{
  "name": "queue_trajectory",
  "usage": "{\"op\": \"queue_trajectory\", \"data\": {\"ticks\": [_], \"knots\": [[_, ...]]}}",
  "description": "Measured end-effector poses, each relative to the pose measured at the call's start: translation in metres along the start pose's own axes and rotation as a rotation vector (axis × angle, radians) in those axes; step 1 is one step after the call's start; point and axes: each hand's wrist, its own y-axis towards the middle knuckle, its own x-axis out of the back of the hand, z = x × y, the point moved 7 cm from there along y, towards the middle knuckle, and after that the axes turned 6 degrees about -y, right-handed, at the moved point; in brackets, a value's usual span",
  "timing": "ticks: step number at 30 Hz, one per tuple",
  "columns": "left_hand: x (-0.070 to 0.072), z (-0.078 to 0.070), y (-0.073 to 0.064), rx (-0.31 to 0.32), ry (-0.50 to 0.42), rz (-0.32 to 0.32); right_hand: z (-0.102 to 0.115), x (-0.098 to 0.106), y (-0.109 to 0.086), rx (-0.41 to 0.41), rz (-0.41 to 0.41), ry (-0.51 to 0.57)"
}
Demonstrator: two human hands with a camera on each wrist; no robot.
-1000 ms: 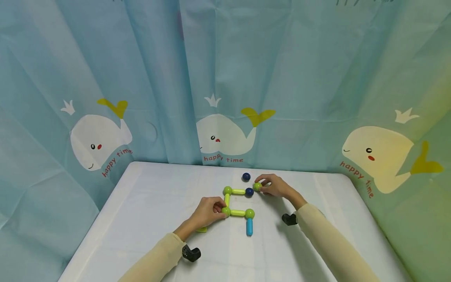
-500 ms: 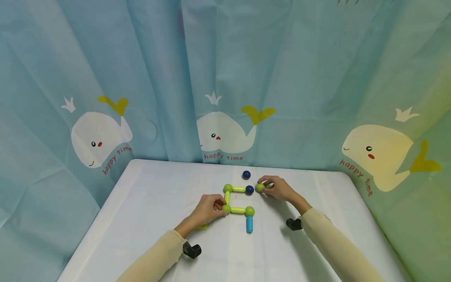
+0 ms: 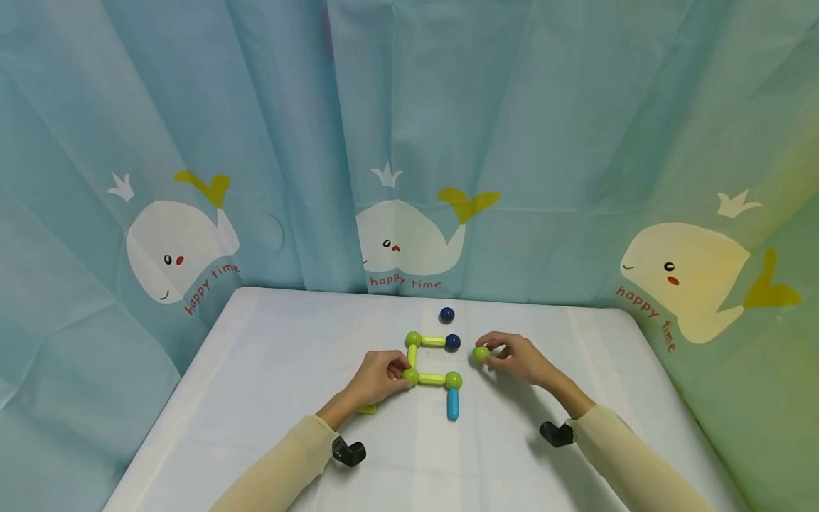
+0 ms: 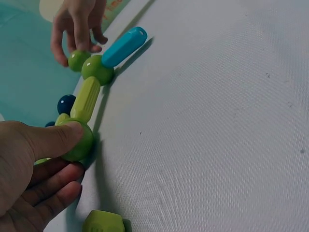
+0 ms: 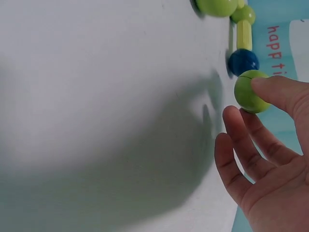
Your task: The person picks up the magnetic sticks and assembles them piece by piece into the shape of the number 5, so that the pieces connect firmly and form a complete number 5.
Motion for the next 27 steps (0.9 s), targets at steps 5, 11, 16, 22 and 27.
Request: {"op": "queue_trajectory", "data": {"ticks": [5, 11, 16, 22, 27], "knots": [[-0.001, 0.001, 0.001, -0.008, 0.015, -0.010, 0.007, -0.001, -0.018, 0.033, -0.030, 0.027], [-0.002, 0.004, 0.005, 0.052, 0.007, -0.005, 0.015, -0.006, -0.033, 0.072, -0.058, 0.049], [-0.001, 0.004, 0.010, 0.048, 0.004, -0.013, 0.021, -0.014, -0.044, 0.086, -0.065, 0.083], [0.001, 0.004, 0.018, 0.041, 0.009, -0.025, 0.026, -0.029, -0.055, 0.067, -0.036, 0.135], [0.001, 0.004, 0.024, 0.046, 0.009, -0.027, 0.027, -0.040, -0.058, 0.049, -0.027, 0.169]]}}
